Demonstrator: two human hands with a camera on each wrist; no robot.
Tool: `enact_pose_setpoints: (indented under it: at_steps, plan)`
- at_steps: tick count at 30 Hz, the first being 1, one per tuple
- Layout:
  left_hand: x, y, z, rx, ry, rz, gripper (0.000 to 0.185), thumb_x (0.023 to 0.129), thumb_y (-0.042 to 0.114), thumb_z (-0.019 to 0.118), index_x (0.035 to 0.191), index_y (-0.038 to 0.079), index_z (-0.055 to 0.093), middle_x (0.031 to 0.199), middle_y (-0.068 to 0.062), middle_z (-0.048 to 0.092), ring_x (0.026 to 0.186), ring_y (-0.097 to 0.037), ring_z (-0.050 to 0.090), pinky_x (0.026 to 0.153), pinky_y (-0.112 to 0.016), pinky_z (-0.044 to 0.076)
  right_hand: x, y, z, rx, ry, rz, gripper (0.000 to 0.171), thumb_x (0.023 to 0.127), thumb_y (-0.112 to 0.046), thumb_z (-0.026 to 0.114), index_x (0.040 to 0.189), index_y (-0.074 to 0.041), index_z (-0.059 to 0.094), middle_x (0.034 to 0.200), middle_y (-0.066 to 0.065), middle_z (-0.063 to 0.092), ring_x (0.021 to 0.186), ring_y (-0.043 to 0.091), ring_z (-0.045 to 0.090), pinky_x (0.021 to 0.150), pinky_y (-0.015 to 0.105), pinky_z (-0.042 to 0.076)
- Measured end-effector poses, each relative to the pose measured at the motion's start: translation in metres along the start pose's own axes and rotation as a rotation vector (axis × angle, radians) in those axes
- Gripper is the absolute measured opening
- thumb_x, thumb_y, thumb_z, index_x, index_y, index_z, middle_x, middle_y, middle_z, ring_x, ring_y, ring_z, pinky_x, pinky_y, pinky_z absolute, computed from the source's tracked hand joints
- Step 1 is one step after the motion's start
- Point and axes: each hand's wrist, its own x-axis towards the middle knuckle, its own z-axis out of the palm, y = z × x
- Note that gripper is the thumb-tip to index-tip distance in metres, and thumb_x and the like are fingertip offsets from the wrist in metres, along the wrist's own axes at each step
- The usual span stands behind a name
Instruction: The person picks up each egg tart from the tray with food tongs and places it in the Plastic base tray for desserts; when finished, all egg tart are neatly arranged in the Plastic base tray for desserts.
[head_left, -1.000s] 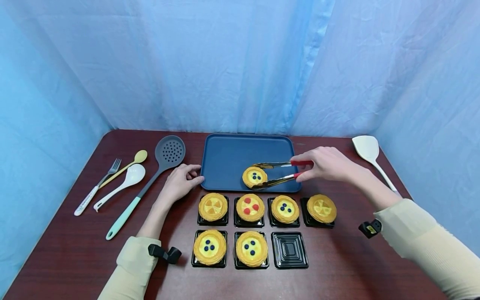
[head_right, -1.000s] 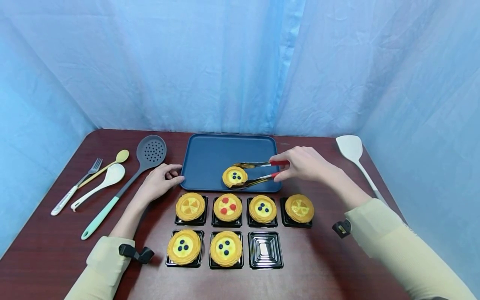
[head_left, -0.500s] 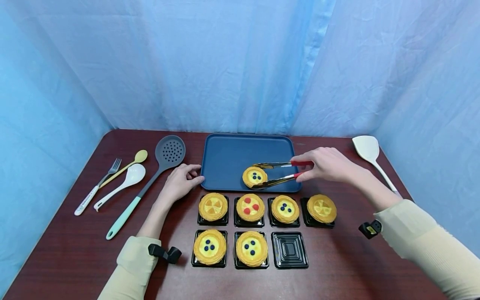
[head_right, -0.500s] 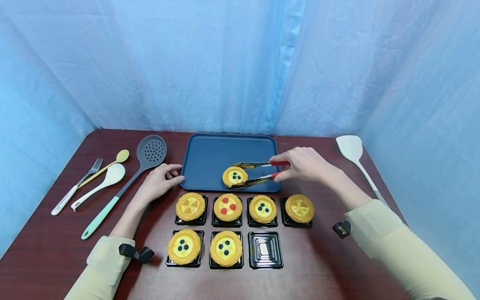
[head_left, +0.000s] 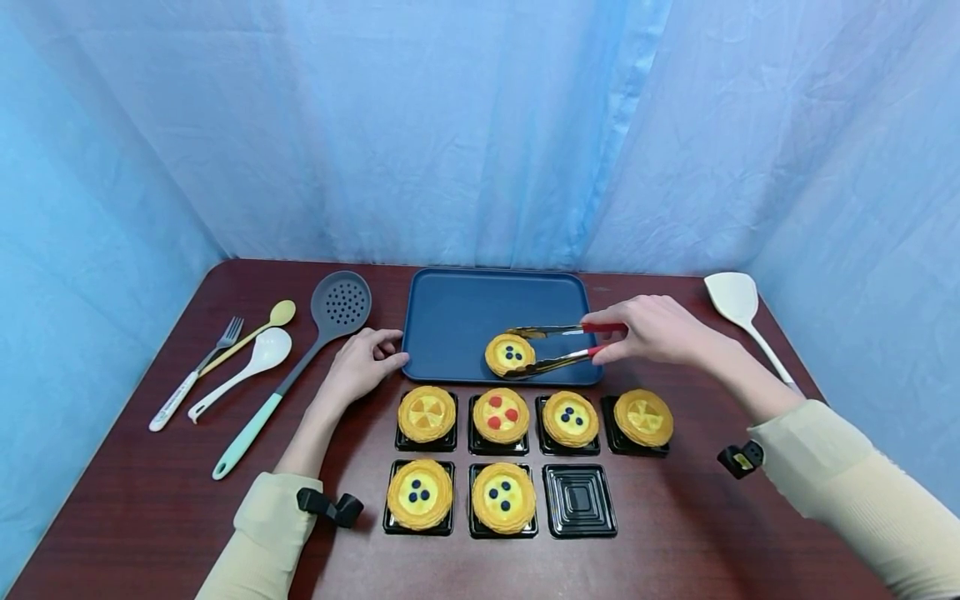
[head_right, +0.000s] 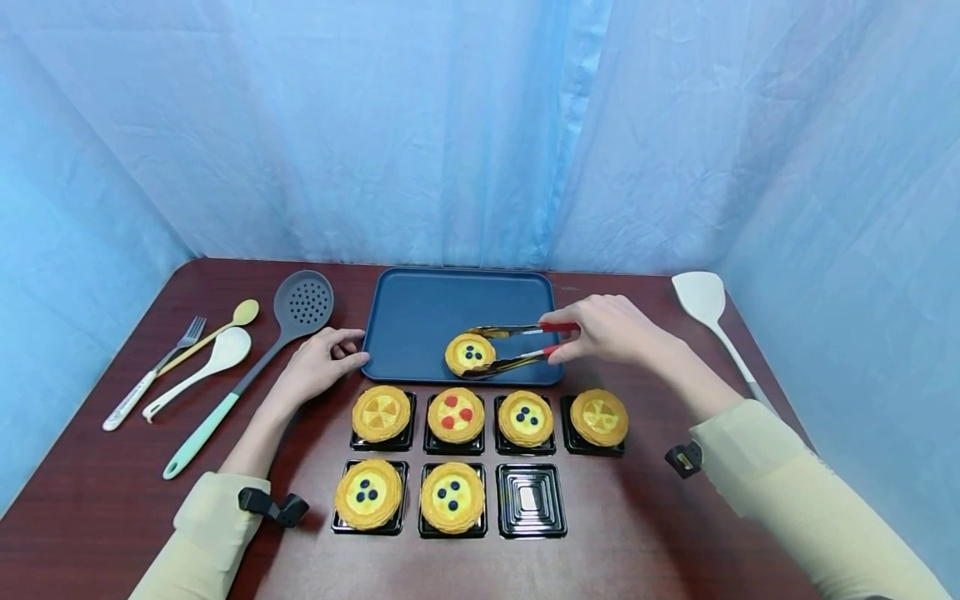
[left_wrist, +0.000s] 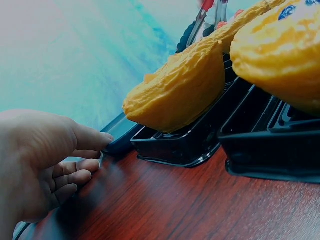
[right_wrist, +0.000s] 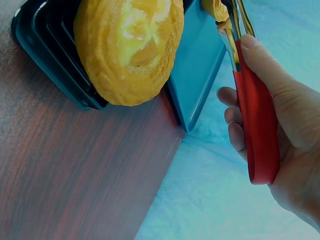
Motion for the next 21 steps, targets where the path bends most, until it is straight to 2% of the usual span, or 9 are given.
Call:
enact_pose_setpoints:
  at_steps: [12,21]
  plan:
    - [0.000,0.001,-0.001,0.008,-0.001,-0.001,0.048,0.100,0.029,0.066,0.143,0.008,0.060,0.115,-0.013,0.064,0.097,-0.025,0.058,0.087,-0.043,0.043,0.000,0.000,0.000,-0.005,0.007,-0.006,0.058,0.081,-0.050,0.085,0.132,-0.025,0.072,0.084,-0.012,0.072,0.064,0.005,0.052,0.058,0.028,0.039]
    - [-0.001,0.001,-0.001,0.009,0.001,-0.005,0.049,0.100,0.030,0.067,0.143,0.008,0.060,0.116,-0.013,0.064,0.097,-0.026,0.058,0.088,-0.044,0.043,-0.006,0.002,-0.010,0.006,0.034,-0.004,0.058,0.081,-0.052,0.084,0.131,-0.027,0.072,0.097,-0.010,0.078,0.072,0.001,0.060,0.061,0.027,0.042]
